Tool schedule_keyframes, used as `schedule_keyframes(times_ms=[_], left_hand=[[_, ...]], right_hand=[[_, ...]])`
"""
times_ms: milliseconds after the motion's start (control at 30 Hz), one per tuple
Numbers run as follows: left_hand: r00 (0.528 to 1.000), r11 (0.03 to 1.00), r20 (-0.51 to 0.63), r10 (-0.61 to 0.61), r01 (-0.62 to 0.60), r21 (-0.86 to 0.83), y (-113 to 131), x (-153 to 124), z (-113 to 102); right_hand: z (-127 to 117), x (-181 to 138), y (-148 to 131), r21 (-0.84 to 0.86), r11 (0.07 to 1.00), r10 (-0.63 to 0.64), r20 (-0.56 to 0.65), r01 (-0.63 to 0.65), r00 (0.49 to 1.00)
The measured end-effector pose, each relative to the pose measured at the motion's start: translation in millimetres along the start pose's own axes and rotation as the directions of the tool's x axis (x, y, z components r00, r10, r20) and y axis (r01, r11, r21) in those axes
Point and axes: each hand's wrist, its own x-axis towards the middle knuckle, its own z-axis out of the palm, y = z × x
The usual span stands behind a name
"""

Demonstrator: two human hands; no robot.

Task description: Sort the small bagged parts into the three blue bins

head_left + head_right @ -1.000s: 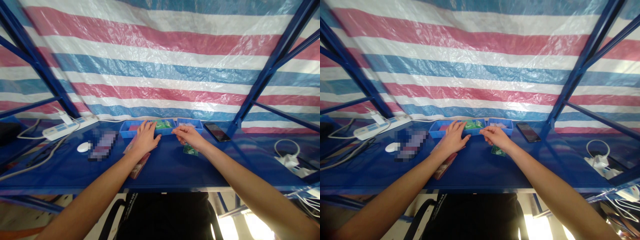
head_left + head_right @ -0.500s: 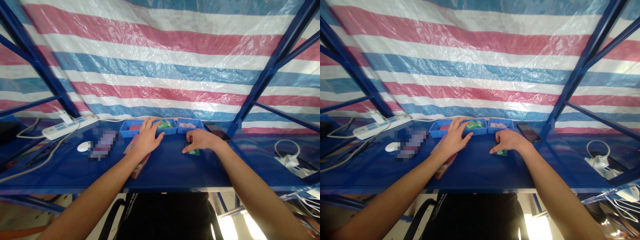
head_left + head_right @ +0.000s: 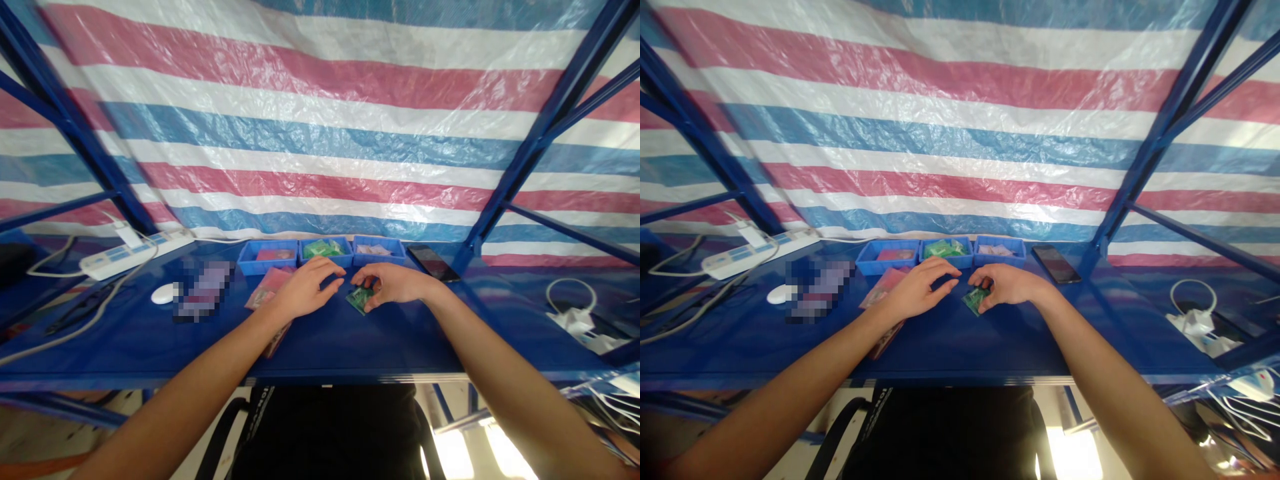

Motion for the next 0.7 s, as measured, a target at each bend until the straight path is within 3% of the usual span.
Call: schedule_keyframes(times_ms=[200,300,433,533,700], left_hand=[[0.989,0.991,0.063,-0.135,0.136,-0.011,-10.0,-5.9,9.8],[0.975,0.975,0.074,-0.207,0.212,-0.071,-10.5,-6.0,10.1],[0.954,0.911,0.055,-0.296,0.299,-0.286,-6.6,-2.2,5.8],[0.942,0.85,-0.012,-0.336,0.298,-0.435,-5.7,0.0,5.0],[0.928,0.764,-0.048,-0.37,0.274,-0.584,-9.3,0.4,8.6]], right_hand=[[25.0,17.4,11.8,0.099,0.995,-0.002,-0.248,0.027,0.969],[35.0,22.7,9.9,0.246,0.96,-0.064,-0.269,0.133,0.961],[40.1,25.7,1.0,0.361,0.91,-0.081,-0.321,0.202,0.944],[39.8,27.4,-2.9,0.421,0.886,-0.035,-0.358,0.194,0.933],[37.3,27.8,-7.3,0.555,0.816,0.035,-0.323,0.159,0.946]])
